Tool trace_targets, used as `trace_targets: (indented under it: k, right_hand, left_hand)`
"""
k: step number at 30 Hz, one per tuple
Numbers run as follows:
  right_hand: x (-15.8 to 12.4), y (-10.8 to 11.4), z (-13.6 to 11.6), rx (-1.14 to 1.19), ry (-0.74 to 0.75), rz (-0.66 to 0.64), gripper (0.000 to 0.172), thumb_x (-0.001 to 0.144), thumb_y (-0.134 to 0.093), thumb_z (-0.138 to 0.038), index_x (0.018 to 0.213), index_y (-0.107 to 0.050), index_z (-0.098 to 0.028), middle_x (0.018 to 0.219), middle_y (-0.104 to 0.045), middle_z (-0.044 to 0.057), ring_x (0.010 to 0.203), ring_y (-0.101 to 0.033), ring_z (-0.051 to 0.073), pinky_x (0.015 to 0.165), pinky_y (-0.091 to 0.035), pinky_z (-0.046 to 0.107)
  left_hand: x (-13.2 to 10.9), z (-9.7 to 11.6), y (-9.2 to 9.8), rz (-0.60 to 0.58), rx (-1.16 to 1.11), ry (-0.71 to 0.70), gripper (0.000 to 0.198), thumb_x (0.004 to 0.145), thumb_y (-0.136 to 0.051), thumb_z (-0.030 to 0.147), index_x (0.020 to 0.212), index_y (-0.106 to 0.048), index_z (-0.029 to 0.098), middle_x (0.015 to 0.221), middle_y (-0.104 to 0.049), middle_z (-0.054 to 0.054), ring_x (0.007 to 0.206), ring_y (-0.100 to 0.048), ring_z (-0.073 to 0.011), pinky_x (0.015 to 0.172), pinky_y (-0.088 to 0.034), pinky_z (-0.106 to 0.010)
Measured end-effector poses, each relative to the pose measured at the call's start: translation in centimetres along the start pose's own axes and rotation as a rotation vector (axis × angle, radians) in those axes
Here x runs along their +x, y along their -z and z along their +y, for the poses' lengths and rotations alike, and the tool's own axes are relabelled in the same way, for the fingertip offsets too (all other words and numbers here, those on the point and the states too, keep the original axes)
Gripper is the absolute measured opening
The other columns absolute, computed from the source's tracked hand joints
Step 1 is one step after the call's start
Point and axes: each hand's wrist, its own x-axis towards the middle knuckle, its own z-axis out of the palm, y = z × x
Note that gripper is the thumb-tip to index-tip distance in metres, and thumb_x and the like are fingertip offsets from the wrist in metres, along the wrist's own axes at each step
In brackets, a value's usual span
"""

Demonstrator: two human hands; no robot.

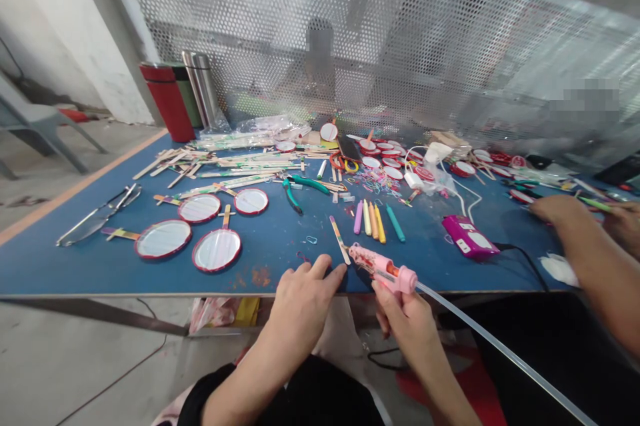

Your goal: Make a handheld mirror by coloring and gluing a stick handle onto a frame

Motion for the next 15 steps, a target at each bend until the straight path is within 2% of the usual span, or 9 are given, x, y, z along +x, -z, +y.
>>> trace_targets:
  k: [3, 9, 15]
  right_hand:
    - [-0.2, -0.2, 0.4, 0.132, -0.119, -0.090, 0.039, 0.083, -0.051, -0.057, 0.067, -0.051, -0.021, 0.040, -0.043, -0.006, 0.034, -0.044, 0.012, 0.035, -0.039, 0.023]
    - [-0.4, -0.5, 0.7, 0.303, -0.130, -0.117, 0.040, 0.083, -0.054, -0.057, 0.074, -0.054, -0.019, 0.043, -0.045, -0.006, 0.036, -0.043, 0.011, 0.036, -0.038, 0.022]
    - [-0.4, -0.4, -0.5, 0.412, -0.165, -0.085, 0.045, 0.079, -0.057, -0.062, 0.067, -0.051, -0.019, 0.047, -0.044, -0.006, 0.035, -0.043, 0.008, 0.034, -0.037, 0.020]
  left_hand:
    - [0.0, 0.0, 0.0, 0.002, -0.006, -0.004, 0.048, 0.089, -0.050, 0.011, 0.132, -0.046, 0.033, 0.117, -0.060, -0.001, 0.089, -0.065, -0.0213, 0.074, -0.056, -0.036]
    - [0.0, -0.2, -0.1, -0.002, 0.007, -0.011, 0.043, 0.092, -0.049, 0.016, 0.131, -0.047, 0.033, 0.118, -0.059, -0.002, 0.091, -0.065, -0.0215, 0.073, -0.056, -0.036]
    - [-0.2, -0.3, -0.4, 0.017, 0.021, -0.027, 0.042, 0.093, -0.045, 0.015, 0.133, -0.046, 0.032, 0.121, -0.058, -0.003, 0.092, -0.064, -0.0210, 0.073, -0.055, -0.036]
